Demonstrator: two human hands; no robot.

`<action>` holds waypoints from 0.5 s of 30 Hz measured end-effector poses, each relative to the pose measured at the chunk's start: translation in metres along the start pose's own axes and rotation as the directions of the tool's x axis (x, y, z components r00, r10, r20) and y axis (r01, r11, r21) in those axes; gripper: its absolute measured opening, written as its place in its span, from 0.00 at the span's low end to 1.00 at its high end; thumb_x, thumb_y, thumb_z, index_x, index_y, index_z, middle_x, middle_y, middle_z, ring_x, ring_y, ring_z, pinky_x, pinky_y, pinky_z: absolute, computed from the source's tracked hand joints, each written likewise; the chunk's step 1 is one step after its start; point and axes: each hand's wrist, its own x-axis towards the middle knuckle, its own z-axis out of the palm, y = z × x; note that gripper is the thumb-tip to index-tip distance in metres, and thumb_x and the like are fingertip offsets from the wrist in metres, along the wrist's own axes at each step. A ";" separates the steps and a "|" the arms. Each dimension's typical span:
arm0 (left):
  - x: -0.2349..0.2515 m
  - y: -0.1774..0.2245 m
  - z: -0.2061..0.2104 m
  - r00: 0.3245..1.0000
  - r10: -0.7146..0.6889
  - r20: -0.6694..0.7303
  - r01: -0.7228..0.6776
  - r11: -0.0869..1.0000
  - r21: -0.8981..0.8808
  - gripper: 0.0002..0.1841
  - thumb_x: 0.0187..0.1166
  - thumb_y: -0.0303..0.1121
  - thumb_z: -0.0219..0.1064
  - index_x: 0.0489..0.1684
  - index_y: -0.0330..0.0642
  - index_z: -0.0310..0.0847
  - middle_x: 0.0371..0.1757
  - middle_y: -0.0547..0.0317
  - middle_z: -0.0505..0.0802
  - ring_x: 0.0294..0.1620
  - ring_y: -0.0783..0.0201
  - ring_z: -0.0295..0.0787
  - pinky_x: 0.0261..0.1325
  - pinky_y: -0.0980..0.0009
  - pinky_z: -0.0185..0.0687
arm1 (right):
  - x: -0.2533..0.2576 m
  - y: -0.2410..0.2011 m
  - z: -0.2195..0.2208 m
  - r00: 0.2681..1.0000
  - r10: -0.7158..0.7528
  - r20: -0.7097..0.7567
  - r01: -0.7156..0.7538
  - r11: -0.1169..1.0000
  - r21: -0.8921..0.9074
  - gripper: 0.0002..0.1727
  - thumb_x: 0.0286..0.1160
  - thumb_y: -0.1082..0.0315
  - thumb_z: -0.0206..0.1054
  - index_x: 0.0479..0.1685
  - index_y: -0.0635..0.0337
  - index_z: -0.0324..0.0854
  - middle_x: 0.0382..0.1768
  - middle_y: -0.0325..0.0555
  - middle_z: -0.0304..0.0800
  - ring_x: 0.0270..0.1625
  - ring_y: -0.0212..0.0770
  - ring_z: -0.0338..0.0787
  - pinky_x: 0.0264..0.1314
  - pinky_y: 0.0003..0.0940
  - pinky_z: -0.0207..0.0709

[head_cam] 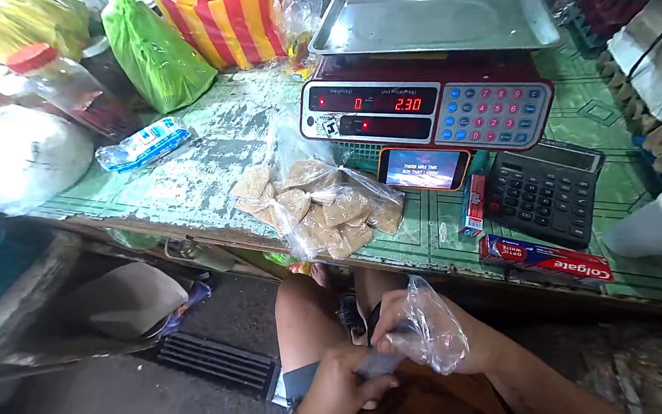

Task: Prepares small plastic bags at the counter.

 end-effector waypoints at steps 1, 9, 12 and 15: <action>-0.003 0.001 -0.013 0.999 -0.029 -0.027 0.029 0.999 0.015 0.17 0.71 0.49 0.80 0.37 0.44 0.91 0.32 0.63 0.96 0.37 0.74 0.93 0.47 0.70 0.92 | 0.007 -0.005 -0.004 0.999 -0.042 -0.015 0.043 0.999 0.026 0.08 0.78 0.65 0.71 0.43 0.60 0.91 0.41 0.37 0.90 0.47 0.24 0.87 0.53 0.19 0.82; -0.039 -0.019 -0.115 0.937 -0.233 -0.259 0.297 0.922 0.247 0.40 0.80 0.73 0.49 0.54 0.45 0.92 0.29 0.68 0.93 0.27 0.81 0.87 0.34 0.76 0.87 | 0.027 0.015 0.015 0.986 0.117 -0.121 -0.079 0.956 0.283 0.05 0.76 0.65 0.74 0.44 0.54 0.88 0.38 0.30 0.89 0.31 0.20 0.83 0.32 0.16 0.79; -0.041 -0.042 -0.122 0.786 -0.411 -0.461 0.558 0.793 0.246 0.38 0.84 0.63 0.50 0.72 0.37 0.81 0.47 0.50 0.93 0.43 0.62 0.90 0.47 0.59 0.88 | 0.022 0.048 0.029 0.936 0.283 -0.208 -0.205 0.921 0.330 0.06 0.78 0.68 0.71 0.47 0.58 0.86 0.36 0.35 0.90 0.29 0.27 0.86 0.32 0.22 0.83; -0.036 -0.072 -0.095 0.646 -0.534 -0.546 0.686 0.719 0.108 0.36 0.86 0.52 0.48 0.85 0.32 0.66 0.78 0.29 0.77 0.80 0.36 0.72 0.81 0.38 0.66 | 0.014 0.073 0.038 0.832 0.445 -0.330 -0.312 0.869 0.384 0.06 0.76 0.70 0.70 0.46 0.62 0.84 0.33 0.39 0.88 0.27 0.30 0.85 0.32 0.25 0.83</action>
